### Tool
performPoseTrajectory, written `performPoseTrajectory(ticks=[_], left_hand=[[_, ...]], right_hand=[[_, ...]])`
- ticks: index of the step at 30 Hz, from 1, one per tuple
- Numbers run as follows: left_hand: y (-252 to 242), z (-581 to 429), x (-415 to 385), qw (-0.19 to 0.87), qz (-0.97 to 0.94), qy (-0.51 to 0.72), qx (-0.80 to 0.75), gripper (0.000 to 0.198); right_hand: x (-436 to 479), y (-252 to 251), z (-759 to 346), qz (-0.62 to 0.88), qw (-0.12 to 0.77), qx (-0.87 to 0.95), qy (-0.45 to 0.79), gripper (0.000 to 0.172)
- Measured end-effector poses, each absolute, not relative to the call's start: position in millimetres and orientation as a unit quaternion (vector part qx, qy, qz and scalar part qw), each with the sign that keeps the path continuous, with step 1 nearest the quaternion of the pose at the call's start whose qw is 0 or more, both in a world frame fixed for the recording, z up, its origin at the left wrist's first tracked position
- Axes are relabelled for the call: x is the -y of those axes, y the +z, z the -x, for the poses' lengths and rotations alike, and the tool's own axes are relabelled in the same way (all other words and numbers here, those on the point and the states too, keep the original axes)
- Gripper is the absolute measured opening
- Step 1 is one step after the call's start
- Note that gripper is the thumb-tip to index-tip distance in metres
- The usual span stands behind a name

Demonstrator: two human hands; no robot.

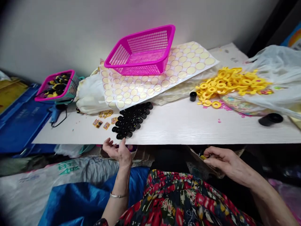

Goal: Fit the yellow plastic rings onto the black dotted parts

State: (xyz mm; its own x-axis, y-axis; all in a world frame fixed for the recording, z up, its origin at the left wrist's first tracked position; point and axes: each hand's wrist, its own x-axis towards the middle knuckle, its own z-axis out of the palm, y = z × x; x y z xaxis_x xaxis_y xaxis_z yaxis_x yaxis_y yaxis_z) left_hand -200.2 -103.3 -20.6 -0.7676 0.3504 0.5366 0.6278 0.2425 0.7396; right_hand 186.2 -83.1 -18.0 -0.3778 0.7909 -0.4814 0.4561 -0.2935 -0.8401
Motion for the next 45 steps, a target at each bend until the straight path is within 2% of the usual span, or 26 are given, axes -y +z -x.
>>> performPoseTrajectory(ticks=[4,8,11,19,28,31,36,39,43,45], left_hand=[[-30,230,107,0.008,0.27,-0.594,0.758,0.059],[-31,233,100,-0.029,0.324,-0.546,0.772,0.061],[-32,227,94,-0.059,0.331,-0.528,0.78,0.057],[-38,206,84,-0.07,0.374,-0.542,0.749,0.052],[-41,159,66,-0.06,0.547,-0.425,0.718,0.05],[-41,143,45,-0.063,0.595,-0.394,0.698,0.043],[-37,110,7,-0.104,0.646,-0.364,0.663,0.031],[-33,97,-7,-0.125,0.649,-0.378,0.648,0.032],[-34,95,-7,-0.156,0.598,-0.396,0.679,0.054],[-36,97,0,-0.183,0.574,-0.416,0.681,0.053]], right_hand=[[75,-20,-180,0.505,0.108,0.582,0.628,0.029],[75,-21,-176,0.507,0.119,0.572,0.634,0.025],[80,-22,-175,0.508,0.121,0.553,0.65,0.029],[83,-13,-175,0.494,0.137,0.563,0.648,0.03],[76,19,-173,0.508,0.175,0.563,0.628,0.019],[63,22,-174,0.538,0.248,0.578,0.562,0.016],[12,7,-183,0.64,0.4,0.596,0.274,0.013],[-11,-5,-190,0.665,0.416,0.59,0.191,0.011],[-9,-17,-197,0.668,0.397,0.602,0.183,0.011],[-3,-21,-198,0.664,0.388,0.613,0.184,0.013]])
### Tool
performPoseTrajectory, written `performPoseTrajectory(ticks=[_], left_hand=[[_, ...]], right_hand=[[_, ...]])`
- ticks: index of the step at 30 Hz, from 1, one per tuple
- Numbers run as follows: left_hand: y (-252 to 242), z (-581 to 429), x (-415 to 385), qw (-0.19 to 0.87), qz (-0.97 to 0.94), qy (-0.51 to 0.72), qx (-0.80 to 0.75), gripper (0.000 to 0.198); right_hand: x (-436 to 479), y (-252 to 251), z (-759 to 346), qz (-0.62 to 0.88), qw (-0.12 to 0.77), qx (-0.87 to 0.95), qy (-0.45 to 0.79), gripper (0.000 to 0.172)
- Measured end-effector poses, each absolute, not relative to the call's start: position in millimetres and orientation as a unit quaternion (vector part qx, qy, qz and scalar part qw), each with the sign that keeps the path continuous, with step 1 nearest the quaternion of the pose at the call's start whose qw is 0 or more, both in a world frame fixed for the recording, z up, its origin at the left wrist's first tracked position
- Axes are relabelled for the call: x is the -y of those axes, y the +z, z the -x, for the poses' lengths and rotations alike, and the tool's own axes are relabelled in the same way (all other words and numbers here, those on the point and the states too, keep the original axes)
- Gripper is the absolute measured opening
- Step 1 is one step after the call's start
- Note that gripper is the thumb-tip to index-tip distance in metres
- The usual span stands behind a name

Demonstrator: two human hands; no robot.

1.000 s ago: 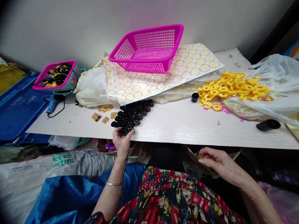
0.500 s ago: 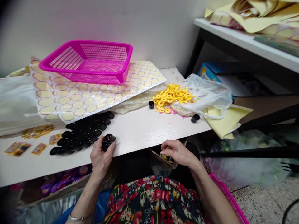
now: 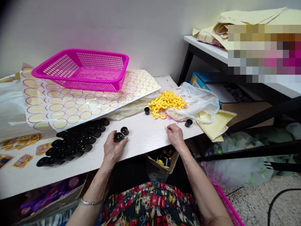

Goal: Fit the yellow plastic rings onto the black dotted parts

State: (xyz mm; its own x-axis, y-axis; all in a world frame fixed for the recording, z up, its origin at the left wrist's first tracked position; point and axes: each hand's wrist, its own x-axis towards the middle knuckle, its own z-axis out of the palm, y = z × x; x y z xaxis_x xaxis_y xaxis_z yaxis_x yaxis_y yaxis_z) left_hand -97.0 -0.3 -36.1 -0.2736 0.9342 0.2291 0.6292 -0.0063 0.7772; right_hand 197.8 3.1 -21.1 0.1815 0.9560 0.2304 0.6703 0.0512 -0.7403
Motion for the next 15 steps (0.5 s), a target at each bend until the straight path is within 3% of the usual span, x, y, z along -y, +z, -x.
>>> performPoseTrajectory(ticks=[5,11,15], left_hand=[[-38,87,21,0.244,-0.555,0.46,-0.648,0.028],[-42,48,23,0.259,-0.623,0.434,-0.597,0.026],[-40,21,11,0.27,-0.664,0.396,-0.574,0.029]], right_hand=[[-1,-26,-195,0.678,0.348,0.627,0.163,0.013],[-8,-25,-186,0.714,0.256,0.645,0.09,0.016],[-6,-19,-180,0.691,0.278,0.658,0.112,0.013]])
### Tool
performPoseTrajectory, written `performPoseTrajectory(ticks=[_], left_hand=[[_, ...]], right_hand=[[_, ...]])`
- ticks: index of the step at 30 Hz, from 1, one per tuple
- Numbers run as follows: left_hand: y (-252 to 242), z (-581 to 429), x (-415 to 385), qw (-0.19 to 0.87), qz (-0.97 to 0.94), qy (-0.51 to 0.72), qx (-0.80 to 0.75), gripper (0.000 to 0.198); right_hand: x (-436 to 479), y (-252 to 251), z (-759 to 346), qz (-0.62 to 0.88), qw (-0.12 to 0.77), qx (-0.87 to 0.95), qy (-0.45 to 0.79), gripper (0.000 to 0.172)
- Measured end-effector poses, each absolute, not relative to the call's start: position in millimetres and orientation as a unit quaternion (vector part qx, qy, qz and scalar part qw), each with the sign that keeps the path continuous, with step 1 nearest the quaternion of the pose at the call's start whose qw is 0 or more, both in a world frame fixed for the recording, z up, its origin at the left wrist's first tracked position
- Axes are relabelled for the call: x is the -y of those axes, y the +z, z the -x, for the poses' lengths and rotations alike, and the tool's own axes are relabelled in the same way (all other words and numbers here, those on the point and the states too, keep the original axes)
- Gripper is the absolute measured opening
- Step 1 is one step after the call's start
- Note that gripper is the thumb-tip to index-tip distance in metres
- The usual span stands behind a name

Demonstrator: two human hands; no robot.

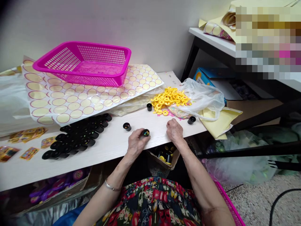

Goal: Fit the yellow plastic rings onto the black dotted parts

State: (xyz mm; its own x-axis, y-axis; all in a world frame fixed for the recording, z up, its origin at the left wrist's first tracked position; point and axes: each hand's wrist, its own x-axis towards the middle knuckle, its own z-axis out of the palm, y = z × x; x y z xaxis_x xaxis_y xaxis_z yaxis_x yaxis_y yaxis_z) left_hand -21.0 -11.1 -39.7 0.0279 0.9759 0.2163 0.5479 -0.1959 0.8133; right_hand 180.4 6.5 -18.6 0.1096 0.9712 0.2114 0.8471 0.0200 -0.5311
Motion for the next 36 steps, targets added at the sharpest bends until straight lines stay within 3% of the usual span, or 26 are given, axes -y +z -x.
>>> performPoseTrajectory(ticks=[4,7,16,28,32,36], left_hand=[[-36,4,2,0.264,-0.689,0.365,-0.567,0.029],[-35,-2,1,0.257,-0.695,0.354,-0.57,0.024],[-30,-2,3,0.243,-0.711,0.331,-0.57,0.015],[-30,-1,3,0.239,-0.722,0.331,-0.559,0.022],[-32,-1,3,0.242,-0.722,0.33,-0.558,0.023],[-33,-1,2,0.24,-0.718,0.334,-0.561,0.023]], right_hand=[[-1,-7,-167,0.582,0.39,0.682,0.21,0.009],[3,2,-154,0.528,0.412,0.699,0.252,0.009],[3,5,-141,0.521,0.29,0.78,0.188,0.016],[-3,20,-129,0.552,0.145,0.815,0.101,0.022],[-4,20,-130,0.551,0.185,0.798,0.16,0.021],[-13,13,-147,0.52,0.318,0.729,0.311,0.009]])
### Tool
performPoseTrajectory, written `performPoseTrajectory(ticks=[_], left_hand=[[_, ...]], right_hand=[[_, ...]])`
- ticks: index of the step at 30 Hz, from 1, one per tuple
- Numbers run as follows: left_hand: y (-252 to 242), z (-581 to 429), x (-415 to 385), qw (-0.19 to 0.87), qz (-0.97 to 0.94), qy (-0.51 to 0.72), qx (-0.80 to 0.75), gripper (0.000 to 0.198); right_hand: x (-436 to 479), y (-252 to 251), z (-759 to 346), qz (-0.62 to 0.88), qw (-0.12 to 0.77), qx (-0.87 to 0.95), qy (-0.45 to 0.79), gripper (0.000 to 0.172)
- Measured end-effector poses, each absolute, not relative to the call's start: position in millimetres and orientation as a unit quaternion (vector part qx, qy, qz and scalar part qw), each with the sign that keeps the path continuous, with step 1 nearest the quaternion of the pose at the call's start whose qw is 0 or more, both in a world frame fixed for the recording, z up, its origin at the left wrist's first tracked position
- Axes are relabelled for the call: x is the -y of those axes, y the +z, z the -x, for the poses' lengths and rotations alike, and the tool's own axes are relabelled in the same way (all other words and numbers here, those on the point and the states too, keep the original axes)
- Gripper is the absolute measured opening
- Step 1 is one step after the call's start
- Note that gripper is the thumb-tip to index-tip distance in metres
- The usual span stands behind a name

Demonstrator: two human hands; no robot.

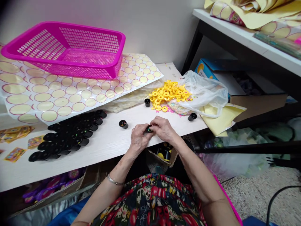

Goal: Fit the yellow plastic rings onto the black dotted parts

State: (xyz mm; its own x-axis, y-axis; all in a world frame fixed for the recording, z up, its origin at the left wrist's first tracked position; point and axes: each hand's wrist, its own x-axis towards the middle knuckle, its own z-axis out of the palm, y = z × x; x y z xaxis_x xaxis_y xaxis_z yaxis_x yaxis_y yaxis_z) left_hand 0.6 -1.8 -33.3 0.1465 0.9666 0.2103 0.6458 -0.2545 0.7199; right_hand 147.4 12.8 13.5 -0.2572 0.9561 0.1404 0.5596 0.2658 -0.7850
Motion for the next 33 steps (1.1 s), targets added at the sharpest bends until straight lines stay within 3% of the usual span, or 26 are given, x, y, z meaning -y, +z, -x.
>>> performPoseTrajectory(ticks=[3,5,8,13,16,19,22,26,29,33], left_hand=[[-33,0,1,0.248,-0.71,0.346,-0.561,0.027],[-33,1,1,0.258,-0.708,0.344,-0.56,0.029],[-30,2,0,0.264,-0.702,0.339,-0.568,0.028],[-24,3,1,0.272,-0.701,0.317,-0.579,0.027],[-26,3,1,0.27,-0.701,0.322,-0.576,0.028],[-30,2,1,0.271,-0.698,0.331,-0.575,0.029],[-33,2,1,0.265,-0.699,0.332,-0.576,0.03],[-35,1,0,0.258,-0.699,0.327,-0.581,0.031],[-36,1,-1,0.257,-0.701,0.328,-0.578,0.031],[-37,0,-1,0.254,-0.701,0.339,-0.574,0.029]], right_hand=[[-29,1,-166,0.579,0.397,0.658,0.272,0.007],[-42,-6,-175,0.639,0.396,0.631,0.19,0.01],[-57,-11,-178,0.693,0.314,0.642,0.099,0.021],[-70,-8,-168,0.705,0.184,0.683,0.052,0.031],[-70,-7,-167,0.698,0.192,0.689,0.049,0.028],[-60,-5,-170,0.678,0.27,0.679,0.082,0.022],[-43,-4,-171,0.66,0.355,0.619,0.234,0.023],[-24,-5,-172,0.671,0.366,0.483,0.428,0.025],[-22,-7,-173,0.679,0.34,0.521,0.39,0.022],[-21,-4,-172,0.664,0.241,0.671,0.226,0.023]])
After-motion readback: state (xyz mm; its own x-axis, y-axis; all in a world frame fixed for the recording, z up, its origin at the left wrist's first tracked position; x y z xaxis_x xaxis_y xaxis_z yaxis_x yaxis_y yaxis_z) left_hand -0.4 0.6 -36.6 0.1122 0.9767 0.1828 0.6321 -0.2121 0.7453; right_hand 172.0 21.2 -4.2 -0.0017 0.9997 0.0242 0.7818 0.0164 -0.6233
